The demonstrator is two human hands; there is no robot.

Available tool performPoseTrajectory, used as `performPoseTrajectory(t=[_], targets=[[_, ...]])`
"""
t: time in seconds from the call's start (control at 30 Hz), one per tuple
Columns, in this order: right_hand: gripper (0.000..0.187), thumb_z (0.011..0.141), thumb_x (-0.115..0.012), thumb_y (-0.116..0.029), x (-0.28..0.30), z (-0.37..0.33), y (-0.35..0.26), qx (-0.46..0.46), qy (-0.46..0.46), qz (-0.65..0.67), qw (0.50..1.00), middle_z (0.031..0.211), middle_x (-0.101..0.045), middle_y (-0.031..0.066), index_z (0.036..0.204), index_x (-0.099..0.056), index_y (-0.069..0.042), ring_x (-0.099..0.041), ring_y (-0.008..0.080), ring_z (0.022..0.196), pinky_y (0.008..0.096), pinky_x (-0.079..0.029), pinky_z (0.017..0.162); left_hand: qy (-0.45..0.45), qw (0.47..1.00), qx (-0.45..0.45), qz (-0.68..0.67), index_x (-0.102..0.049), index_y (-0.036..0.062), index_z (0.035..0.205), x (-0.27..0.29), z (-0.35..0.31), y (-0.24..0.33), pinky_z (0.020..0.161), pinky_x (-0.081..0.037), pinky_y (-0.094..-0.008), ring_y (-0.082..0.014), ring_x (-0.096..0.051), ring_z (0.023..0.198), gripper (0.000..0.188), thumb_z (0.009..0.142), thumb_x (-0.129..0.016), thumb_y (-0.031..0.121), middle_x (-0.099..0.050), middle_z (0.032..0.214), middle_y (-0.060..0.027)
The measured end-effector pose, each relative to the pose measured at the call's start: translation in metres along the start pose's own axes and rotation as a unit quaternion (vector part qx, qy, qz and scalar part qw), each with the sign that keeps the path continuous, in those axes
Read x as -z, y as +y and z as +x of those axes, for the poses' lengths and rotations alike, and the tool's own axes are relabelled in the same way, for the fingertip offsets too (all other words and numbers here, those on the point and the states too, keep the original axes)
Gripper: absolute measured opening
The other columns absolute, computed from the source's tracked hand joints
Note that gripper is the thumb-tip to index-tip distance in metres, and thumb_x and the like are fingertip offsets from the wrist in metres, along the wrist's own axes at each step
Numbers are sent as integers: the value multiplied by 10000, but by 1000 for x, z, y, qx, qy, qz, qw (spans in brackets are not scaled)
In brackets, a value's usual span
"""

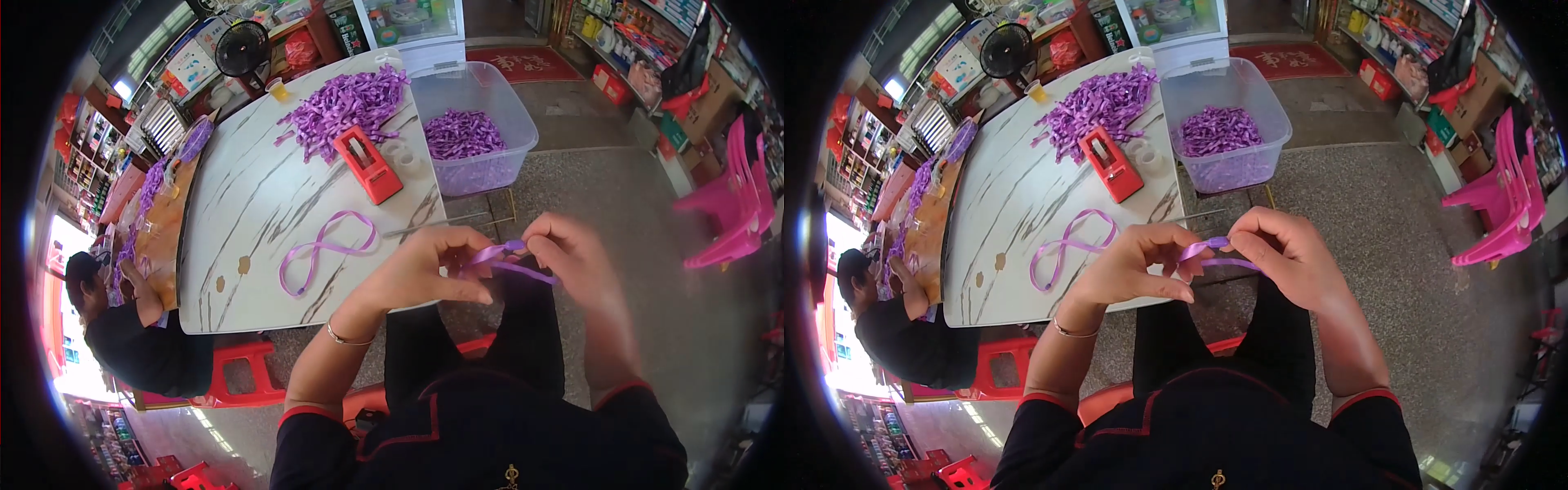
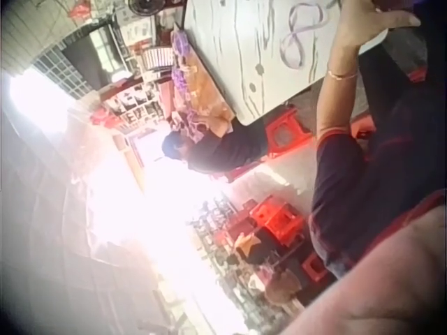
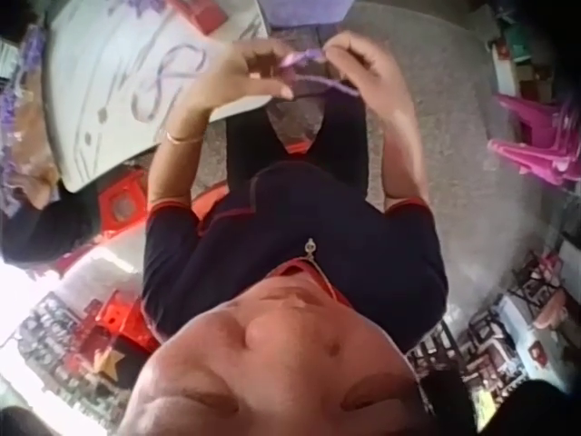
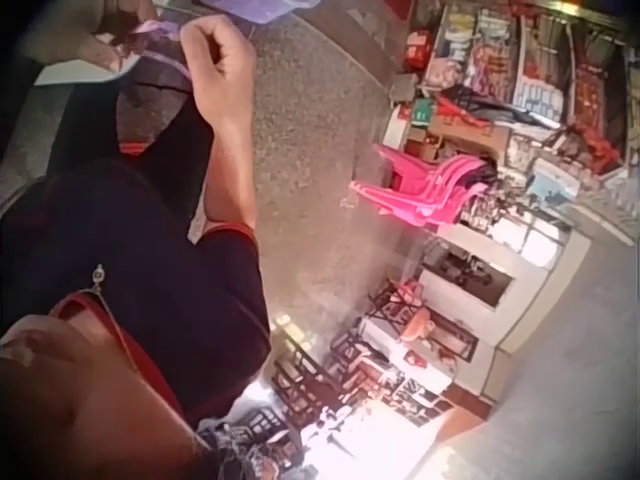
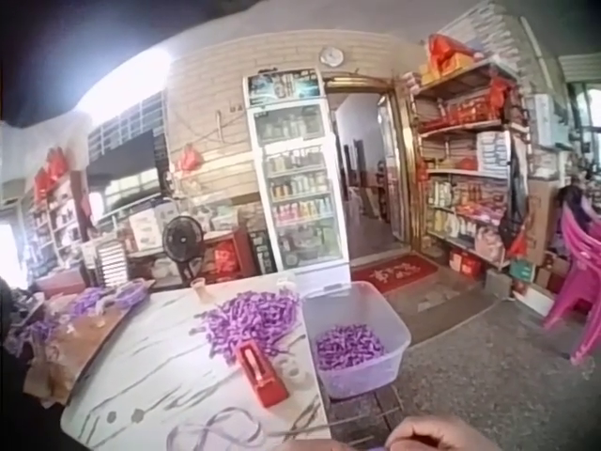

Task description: Assembling decorative bows from purple paper strips using a tape dispenser.

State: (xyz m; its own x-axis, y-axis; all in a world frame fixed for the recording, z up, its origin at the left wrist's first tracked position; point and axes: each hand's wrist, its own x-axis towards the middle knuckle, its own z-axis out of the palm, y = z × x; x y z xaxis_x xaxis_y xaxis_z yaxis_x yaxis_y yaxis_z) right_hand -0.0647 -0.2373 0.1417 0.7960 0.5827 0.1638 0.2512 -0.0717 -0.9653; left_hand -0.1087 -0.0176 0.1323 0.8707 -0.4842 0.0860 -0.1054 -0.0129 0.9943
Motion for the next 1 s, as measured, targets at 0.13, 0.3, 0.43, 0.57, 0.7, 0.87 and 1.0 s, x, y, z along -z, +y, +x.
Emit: performPoseTrajectory(t=[0.13,0.3,0.43,0.57,0.7,0.87,1.0], targets=[[117,854,-541,-124,1,1,4,-8,-5,-28,1000,667,-504,-34,826,-573,-16,-420,33,604,202,-332,524,13,1000,5,8,-576,-7,1016,-6,-4,-6,724,-428,-250,-100,-564,795,321,746,-702,109,-611,876,-51],[67,849,-520,-72,6,1,10,-62,-54,-41,996,762,-517,-21,829,-562,-24,-483,41,670,186,-382,596,46,999,4,-16,-594,-21,962,-12,0,-13,729,-433,-258,-103,-563,782,194,841,-591,130,-614,843,-56],[84,854,-517,-90,4,5,14,-86,-95,-4,992,762,-532,-17,825,-562,-25,-499,43,690,195,-393,613,51,998,25,-20,-619,-17,905,-17,6,-14,740,-428,-252,-107,-556,783,167,860,-561,133,-601,835,-48],[110,869,-497,-126,-2,4,25,14,87,-75,993,776,-546,-2,869,-565,-40,-508,58,678,201,-396,610,110,993,-29,-18,-647,-1,865,-19,17,-27,773,-405,-239,-102,-514,857,157,860,-558,128,-532,932,-34],[129,880,-475,-129,-17,-12,32,-10,139,40,989,807,-555,11,948,-553,-52,-499,62,646,190,-387,583,161,985,-9,-69,-657,5,852,-25,25,-39,791,-392,-234,-101,-488,893,163,857,-565,139,-484,985,-28],[170,895,-474,-121,-46,-13,43,-68,83,199,974,900,-596,36,1019,-538,-24,-593,93,749,207,-451,628,182,983,3,-15,-648,9,876,-28,31,-39,795,-397,-243,-112,-515,879,163,853,-570,151,-529,952,-30],[199,889,-507,-159,-56,-35,59,-65,0,91,994,777,-631,73,979,-587,-1,-625,127,717,243,-475,599,212,949,31,-233,-584,49,901,-24,29,-27,779,-452,-288,-169,-583,884,128,888,-511,153,-614,880,-53]])
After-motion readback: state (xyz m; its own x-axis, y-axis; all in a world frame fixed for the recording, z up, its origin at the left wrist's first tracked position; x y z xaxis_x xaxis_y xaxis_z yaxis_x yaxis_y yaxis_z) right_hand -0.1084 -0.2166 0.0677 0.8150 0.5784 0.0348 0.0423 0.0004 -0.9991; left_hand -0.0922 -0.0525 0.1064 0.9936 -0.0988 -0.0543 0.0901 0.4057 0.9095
